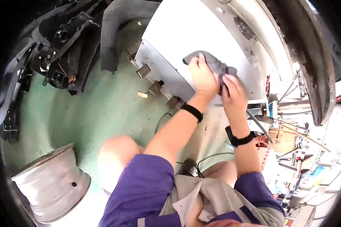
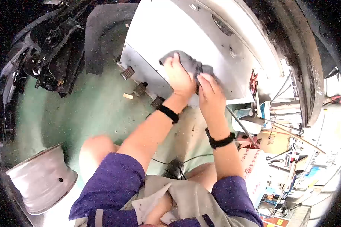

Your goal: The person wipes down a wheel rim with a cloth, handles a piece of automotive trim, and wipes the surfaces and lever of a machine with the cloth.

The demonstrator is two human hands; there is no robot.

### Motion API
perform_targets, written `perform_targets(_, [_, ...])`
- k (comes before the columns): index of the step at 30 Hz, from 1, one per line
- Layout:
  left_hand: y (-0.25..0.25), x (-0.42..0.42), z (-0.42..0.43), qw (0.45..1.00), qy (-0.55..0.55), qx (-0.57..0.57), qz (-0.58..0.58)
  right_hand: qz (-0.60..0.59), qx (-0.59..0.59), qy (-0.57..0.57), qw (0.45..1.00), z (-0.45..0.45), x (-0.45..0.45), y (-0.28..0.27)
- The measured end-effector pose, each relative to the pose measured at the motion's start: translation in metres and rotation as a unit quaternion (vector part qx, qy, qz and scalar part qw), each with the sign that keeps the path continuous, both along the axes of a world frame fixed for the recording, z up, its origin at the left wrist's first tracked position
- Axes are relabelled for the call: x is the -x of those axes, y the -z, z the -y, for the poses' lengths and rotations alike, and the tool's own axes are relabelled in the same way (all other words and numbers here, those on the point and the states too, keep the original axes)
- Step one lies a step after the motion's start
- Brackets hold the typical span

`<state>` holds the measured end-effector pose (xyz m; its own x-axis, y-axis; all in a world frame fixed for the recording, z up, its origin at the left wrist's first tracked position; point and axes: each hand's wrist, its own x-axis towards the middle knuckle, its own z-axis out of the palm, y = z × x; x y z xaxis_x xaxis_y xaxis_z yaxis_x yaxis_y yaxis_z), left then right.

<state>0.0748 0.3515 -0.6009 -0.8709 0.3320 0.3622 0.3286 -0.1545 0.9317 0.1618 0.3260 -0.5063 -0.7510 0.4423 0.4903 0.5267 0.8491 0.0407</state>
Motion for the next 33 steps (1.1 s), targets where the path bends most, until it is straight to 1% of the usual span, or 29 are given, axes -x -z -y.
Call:
perform_targets(2, [0.021, -0.042, 0.016, 0.996, 0.088, -0.008, -0.033, 0.034, 0.014, 0.066, 0.997, 0.011, -0.047, 0.014])
perform_targets(4, [0.038, -0.068, 0.030, 0.988, 0.089, -0.028, -0.120, 0.042, 0.042, 0.104, 0.993, 0.019, -0.067, 0.023])
perform_targets(5, [0.047, -0.069, 0.030, 0.984, 0.105, -0.027, -0.139, 0.042, 0.055, 0.127, 0.990, 0.024, -0.072, 0.025])
perform_targets(8, [0.027, -0.034, 0.025, 0.986, 0.137, -0.002, -0.096, 0.021, 0.049, 0.088, 0.995, 0.019, -0.048, 0.017])
perform_targets(9, [0.015, -0.014, 0.021, 0.988, 0.103, 0.001, -0.112, -0.013, 0.032, 0.061, 0.998, 0.012, -0.036, 0.018])
perform_targets(10, [0.001, 0.009, 0.017, 0.989, 0.071, 0.003, -0.126, -0.018, 0.015, 0.058, 0.998, 0.009, -0.018, 0.008])
perform_targets(11, [-0.017, 0.032, 0.014, 0.992, 0.049, -0.032, -0.110, -0.046, -0.002, 0.048, 0.998, 0.006, 0.004, 0.000])
perform_targets(12, [-0.033, 0.052, 0.010, 0.993, 0.024, -0.065, -0.091, -0.078, -0.043, 0.025, 0.996, 0.003, 0.020, -0.005])
perform_targets(13, [-0.042, 0.068, 0.002, 0.991, -0.005, -0.099, -0.094, -0.106, -0.058, 0.009, 0.993, 0.000, 0.033, -0.012])
perform_targets(14, [-0.049, 0.076, -0.004, 0.986, -0.035, -0.133, -0.098, -0.113, -0.050, 0.007, 0.992, -0.001, 0.039, -0.021])
perform_targets(16, [-0.061, 0.069, -0.009, 0.979, -0.052, -0.165, -0.105, -0.099, -0.058, 0.034, 0.993, 0.001, 0.030, -0.023])
perform_targets(17, [-0.061, 0.053, -0.006, 0.980, -0.040, -0.158, -0.112, -0.095, -0.054, 0.053, 0.993, 0.001, 0.018, -0.017])
perform_targets(18, [-0.052, 0.033, -0.004, 0.977, -0.021, -0.171, -0.123, -0.090, -0.050, 0.069, 0.992, 0.000, 0.000, -0.007])
perform_targets(19, [-0.040, 0.009, -0.007, 0.980, -0.020, -0.172, -0.100, -0.083, -0.065, 0.085, 0.991, -0.001, -0.019, 0.007])
perform_targets(20, [-0.024, -0.009, -0.007, 0.982, -0.018, -0.171, -0.078, -0.070, -0.041, 0.112, 0.990, 0.004, -0.034, 0.020])
perform_targets(22, [0.001, -0.024, 0.003, 0.986, 0.019, -0.123, -0.109, -0.034, 0.023, 0.143, 0.989, 0.011, -0.055, 0.040])
perform_targets(24, [0.022, -0.029, 0.015, 0.986, 0.054, -0.096, -0.128, -0.036, 0.022, 0.139, 0.989, 0.014, -0.058, 0.063])
perform_targets(25, [0.043, -0.030, 0.023, 0.982, 0.099, -0.051, -0.153, -0.012, 0.072, 0.148, 0.986, 0.017, -0.060, 0.073])
perform_targets(26, [0.065, -0.031, 0.029, 0.973, 0.141, -0.008, -0.183, 0.047, 0.134, 0.186, 0.972, 0.024, -0.061, 0.082])
perform_targets(27, [0.082, -0.033, 0.035, 0.967, 0.174, 0.027, -0.182, 0.085, 0.163, 0.203, 0.962, 0.023, -0.066, 0.101])
perform_targets(28, [0.089, -0.033, 0.045, 0.960, 0.204, 0.062, -0.180, 0.124, 0.192, 0.216, 0.949, 0.025, -0.063, 0.110])
perform_targets(29, [0.093, -0.038, 0.048, 0.960, 0.209, 0.079, -0.170, 0.082, 0.192, 0.204, 0.956, 0.026, -0.065, 0.115])
perform_targets(30, [0.082, -0.037, 0.049, 0.964, 0.205, 0.082, -0.150, 0.042, 0.192, 0.193, 0.961, 0.030, -0.063, 0.113])
perform_targets(31, [0.066, -0.034, 0.050, 0.968, 0.203, 0.062, -0.137, 0.006, 0.194, 0.184, 0.964, 0.033, -0.063, 0.109])
perform_targets(32, [0.052, -0.033, 0.053, 0.970, 0.204, 0.043, -0.122, -0.018, 0.166, 0.171, 0.971, 0.034, -0.065, 0.101])
perform_targets(33, [0.031, -0.026, 0.052, 0.970, 0.196, -0.007, -0.143, -0.042, 0.137, 0.160, 0.977, 0.034, -0.062, 0.083])
